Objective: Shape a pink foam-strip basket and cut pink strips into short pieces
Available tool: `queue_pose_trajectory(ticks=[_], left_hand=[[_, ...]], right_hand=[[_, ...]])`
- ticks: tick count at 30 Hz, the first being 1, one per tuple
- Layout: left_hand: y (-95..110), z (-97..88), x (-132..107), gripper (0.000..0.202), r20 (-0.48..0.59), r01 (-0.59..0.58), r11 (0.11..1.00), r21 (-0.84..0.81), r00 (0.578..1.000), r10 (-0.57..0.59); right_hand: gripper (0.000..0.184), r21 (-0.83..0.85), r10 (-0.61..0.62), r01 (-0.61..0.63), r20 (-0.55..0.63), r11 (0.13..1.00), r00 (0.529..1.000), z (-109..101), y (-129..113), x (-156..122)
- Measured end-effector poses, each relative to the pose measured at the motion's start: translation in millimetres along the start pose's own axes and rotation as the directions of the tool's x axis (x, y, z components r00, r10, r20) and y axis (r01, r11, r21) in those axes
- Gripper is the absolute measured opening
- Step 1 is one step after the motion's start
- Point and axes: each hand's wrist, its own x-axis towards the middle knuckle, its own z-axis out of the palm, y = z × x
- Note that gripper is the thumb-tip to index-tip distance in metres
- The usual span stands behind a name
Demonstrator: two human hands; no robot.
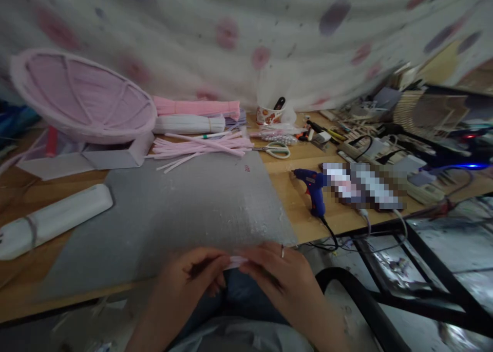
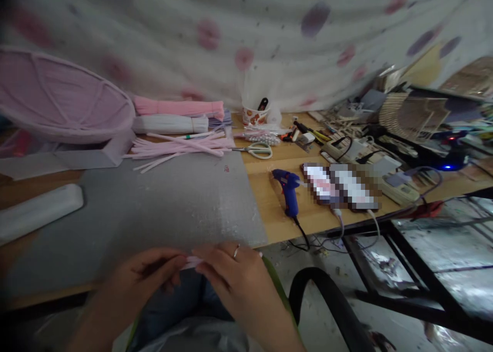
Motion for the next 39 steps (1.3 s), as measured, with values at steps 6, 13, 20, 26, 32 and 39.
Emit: queue_pose_trajectory(ticks=[6, 13, 20, 26, 32, 39], left_hand=[[-6.6, -7.8, 7.8, 0.021, 0.162, -0.149, 0.98, 0.134, 0.979, 0.126], [-14.0, -20.1, 4.6, 0.019, 0.4, -0.298, 0.911, 0.286, 0.901, 0.169], [-19.8, -32.2, 7.3, 0.017, 0.424, -0.397, 0.845, 0.359, 0.876, 0.231], [-21.3, -20.1, 11.6, 0.019, 0.319, -0.641, 0.691, 0.334, 0.767, 0.557], [-26.4, -22.5, 9.6, 0.023, 0.45, -0.649, 0.676, 0.348, 0.749, 0.487], [-34.5, -34.1, 11.8, 0.018, 0.38, -0.682, 0.636, 0.361, 0.731, 0.567]], right_hand=[[0.022, 0.032, -0.026, 0.025, 0.026, 0.999, 0.999, 0.4, 2.4, 1.9], [0.04, 0.048, -0.054, 0.053, 0.038, 0.997, 0.998, -2.6, 2.4, 4.9], [0.039, 0.045, -0.011, 0.004, 0.144, 0.999, 0.99, -5.5, -0.1, 2.1], [0.007, 0.02, 0.129, -0.133, 0.146, 0.991, 0.981, -2.1, 4.7, -3.3], [0.017, 0.065, 0.125, -0.138, 0.172, 0.988, 0.977, -0.8, 5.0, -4.3], [0.009, 0.086, 0.071, -0.095, 0.246, 0.992, 0.967, -3.9, 2.1, -3.2]])
